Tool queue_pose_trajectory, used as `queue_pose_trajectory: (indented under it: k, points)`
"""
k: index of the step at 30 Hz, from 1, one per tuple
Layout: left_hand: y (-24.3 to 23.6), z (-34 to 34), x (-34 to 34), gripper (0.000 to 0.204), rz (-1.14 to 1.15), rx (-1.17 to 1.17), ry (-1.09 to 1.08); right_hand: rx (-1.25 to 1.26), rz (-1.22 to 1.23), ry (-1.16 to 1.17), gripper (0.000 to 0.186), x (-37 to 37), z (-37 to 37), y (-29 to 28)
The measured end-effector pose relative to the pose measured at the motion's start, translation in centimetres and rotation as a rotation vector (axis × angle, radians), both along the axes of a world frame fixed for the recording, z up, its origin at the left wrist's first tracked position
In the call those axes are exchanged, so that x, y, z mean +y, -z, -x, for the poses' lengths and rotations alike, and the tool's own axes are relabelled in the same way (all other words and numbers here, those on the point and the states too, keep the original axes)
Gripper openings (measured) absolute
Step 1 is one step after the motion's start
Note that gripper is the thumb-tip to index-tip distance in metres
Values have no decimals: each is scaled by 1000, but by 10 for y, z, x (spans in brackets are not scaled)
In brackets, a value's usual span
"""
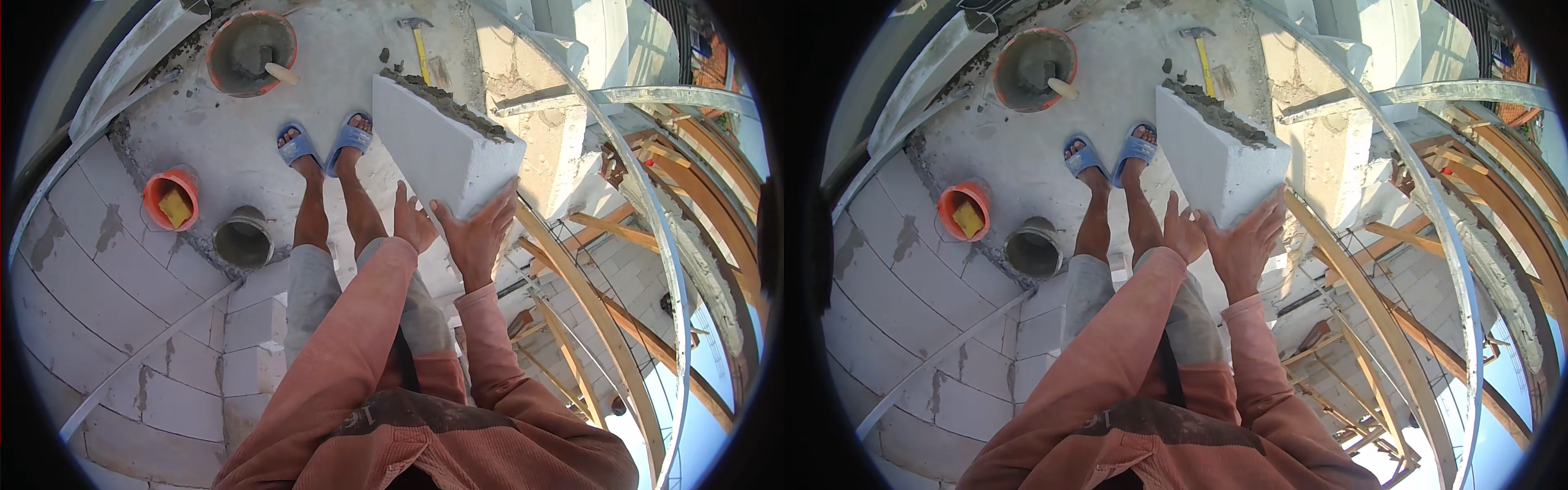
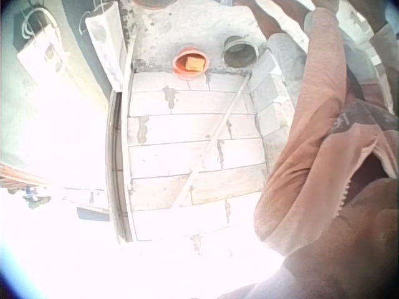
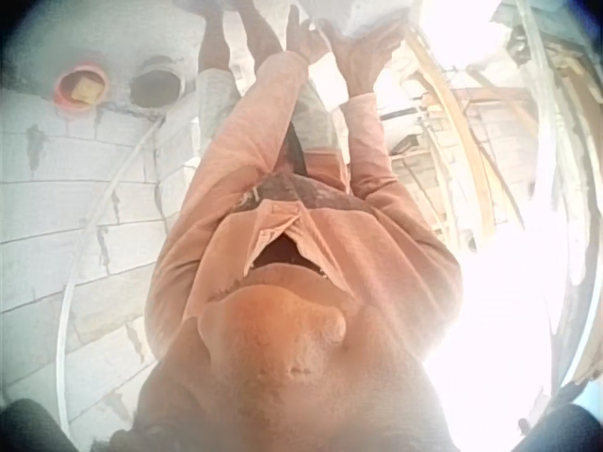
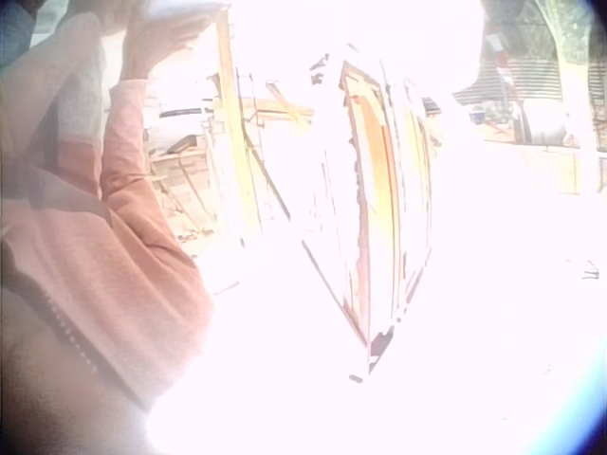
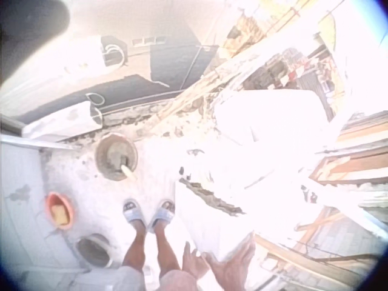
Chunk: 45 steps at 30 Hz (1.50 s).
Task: The person applies mortar to a lightweight concrete block using a trowel, then places the block on a ledge and uses a hammer and a tape measure to align it.
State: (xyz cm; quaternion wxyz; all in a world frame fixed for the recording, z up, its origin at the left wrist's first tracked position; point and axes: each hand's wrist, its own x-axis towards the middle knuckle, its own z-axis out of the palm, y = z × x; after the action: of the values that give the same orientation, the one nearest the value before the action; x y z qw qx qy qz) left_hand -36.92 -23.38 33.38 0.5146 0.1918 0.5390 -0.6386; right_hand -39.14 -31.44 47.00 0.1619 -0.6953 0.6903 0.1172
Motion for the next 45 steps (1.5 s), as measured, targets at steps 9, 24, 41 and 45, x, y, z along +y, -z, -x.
queue_pose_trajectory:
  k: [9, 24, 41, 45]
  points:
    - [22, 15, -6, 76, 198, -98, -171, -99, -44, -54, 129, 2, 0, -7]
    - [-30, 10, -124, 62, 75, -237, -403, 136, -68, -1291, 71, -108, -9, -72]
    - [44, -34, -142, 79, 261, 33, -437, 1120, 359, -2516, 77, -149, -51, 7]
    - [22, -35, -150, 92, 138, 75, -334, 1128, 298, -2533, 76, -169, -54, 15]
